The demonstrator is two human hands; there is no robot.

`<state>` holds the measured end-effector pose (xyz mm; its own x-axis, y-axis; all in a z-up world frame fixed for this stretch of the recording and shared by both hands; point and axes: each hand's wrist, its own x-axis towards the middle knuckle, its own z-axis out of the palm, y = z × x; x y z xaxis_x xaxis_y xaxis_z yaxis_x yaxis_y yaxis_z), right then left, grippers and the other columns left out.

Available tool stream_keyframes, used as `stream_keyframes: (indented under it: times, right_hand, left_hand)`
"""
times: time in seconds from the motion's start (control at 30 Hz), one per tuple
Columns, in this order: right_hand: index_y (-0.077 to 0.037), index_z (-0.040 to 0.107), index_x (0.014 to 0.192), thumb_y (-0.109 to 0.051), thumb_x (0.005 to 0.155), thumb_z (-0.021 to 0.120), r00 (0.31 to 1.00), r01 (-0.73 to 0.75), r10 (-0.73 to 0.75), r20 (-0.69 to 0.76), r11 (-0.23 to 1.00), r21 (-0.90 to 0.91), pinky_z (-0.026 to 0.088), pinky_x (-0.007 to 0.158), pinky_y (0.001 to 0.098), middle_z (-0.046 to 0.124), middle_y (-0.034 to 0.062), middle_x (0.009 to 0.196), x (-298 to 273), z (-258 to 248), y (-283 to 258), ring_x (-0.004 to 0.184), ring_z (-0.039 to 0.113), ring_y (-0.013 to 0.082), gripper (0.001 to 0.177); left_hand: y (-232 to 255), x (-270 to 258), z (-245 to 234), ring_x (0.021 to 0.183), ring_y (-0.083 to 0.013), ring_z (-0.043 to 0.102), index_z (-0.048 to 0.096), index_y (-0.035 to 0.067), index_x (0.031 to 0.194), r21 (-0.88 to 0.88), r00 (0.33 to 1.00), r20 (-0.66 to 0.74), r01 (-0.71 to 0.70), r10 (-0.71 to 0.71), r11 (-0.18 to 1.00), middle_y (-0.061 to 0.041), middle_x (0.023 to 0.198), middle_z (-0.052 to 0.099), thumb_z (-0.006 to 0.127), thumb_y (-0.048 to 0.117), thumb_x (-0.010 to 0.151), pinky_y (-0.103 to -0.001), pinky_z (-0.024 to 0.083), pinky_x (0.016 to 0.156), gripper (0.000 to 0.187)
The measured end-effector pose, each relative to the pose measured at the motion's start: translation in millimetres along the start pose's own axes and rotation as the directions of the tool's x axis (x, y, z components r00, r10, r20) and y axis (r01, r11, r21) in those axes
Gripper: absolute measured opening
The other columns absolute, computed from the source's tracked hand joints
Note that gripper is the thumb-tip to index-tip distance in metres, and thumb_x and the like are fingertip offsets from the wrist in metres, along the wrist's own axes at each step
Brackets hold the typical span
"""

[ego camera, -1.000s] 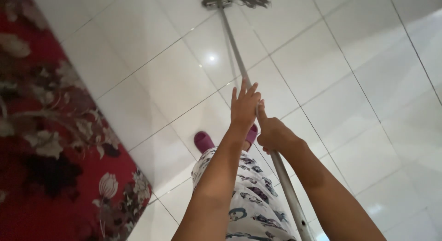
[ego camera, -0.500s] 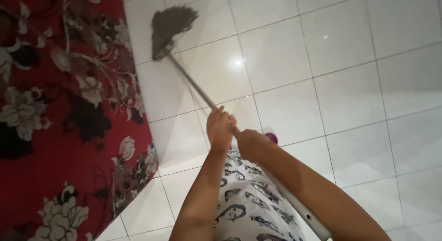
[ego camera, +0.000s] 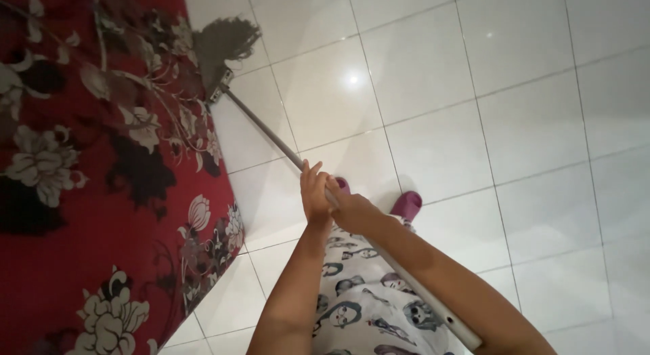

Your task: Mopping the white tiled floor of a room using a hand-held mop.

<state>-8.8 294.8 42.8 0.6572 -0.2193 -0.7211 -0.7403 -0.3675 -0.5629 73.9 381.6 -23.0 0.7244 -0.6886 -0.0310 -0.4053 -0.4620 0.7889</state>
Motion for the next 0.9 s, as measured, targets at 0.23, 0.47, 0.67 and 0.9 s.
stream_keyframes:
  times: [0.23, 0.47, 0.67, 0.9]
  right_hand:
    - [-0.014, 0.008, 0.164, -0.01, 0.095, 0.049, 0.997, 0.006, -0.011, -0.074, 0.998, -0.057, 0.056, 0.077, 0.0526, 0.072, 0.0282, 0.098, -21.9, 16.1, 44.5, 0.088, 0.072, 0.0453, 0.081]
    - [-0.026, 0.012, 0.164, -0.011, 0.092, 0.05, 0.972, -0.168, 0.197, -0.125, 0.963, 0.211, 0.054, 0.086, 0.0513, 0.07, 0.0294, 0.11, -88.6, -12.7, 124.3, 0.1, 0.07, 0.0457, 0.083]
    - [-0.025, 0.021, 0.162, -0.012, 0.085, 0.055, 0.92, -0.144, 0.272, -0.283, 0.905, 0.4, 0.051, 0.093, 0.0485, 0.069, 0.0289, 0.114, -173.8, -33.5, 217.4, 0.107, 0.068, 0.0449, 0.086]
    - [-0.031, 0.029, 0.163, -0.014, 0.088, 0.057, 0.78, -0.185, 0.577, -0.242, 0.583, 0.791, 0.055, 0.061, 0.0388, 0.068, 0.0168, 0.09, -269.1, -50.9, 283.8, 0.066, 0.062, 0.0238, 0.082]
  left_hand:
    - [9.3, -20.1, 35.3, 0.151, -0.0438, 0.029, 0.064, 0.003, 0.092, 0.04, 0.996, 0.08, -0.048, 0.045, 0.998, -0.02, 0.142, 0.057, 0.056, 0.014, 0.1, -0.057, 0.023, 0.123, 0.016]
    - [61.3, -48.5, 122.0, 0.151, -0.0424, 0.032, 0.063, 0.005, 0.088, 0.0, 0.963, 0.195, -0.19, 0.186, 0.982, -0.018, 0.14, 0.059, 0.059, 0.013, 0.097, -0.062, 0.024, 0.123, 0.013]
    - [144.6, -76.5, 202.2, 0.153, -0.0431, 0.028, 0.066, 0.007, 0.092, 0.007, 0.855, 0.407, -0.355, 0.321, 0.935, -0.018, 0.141, 0.057, 0.06, 0.015, 0.096, -0.066, 0.023, 0.121, 0.011]
    - [225.7, -124.6, 308.6, 0.155, -0.035, 0.023, 0.071, 0.012, 0.09, 0.044, 0.653, 0.667, -0.515, 0.359, 0.856, -0.012, 0.149, 0.053, 0.06, 0.025, 0.098, -0.067, 0.012, 0.123, 0.019]
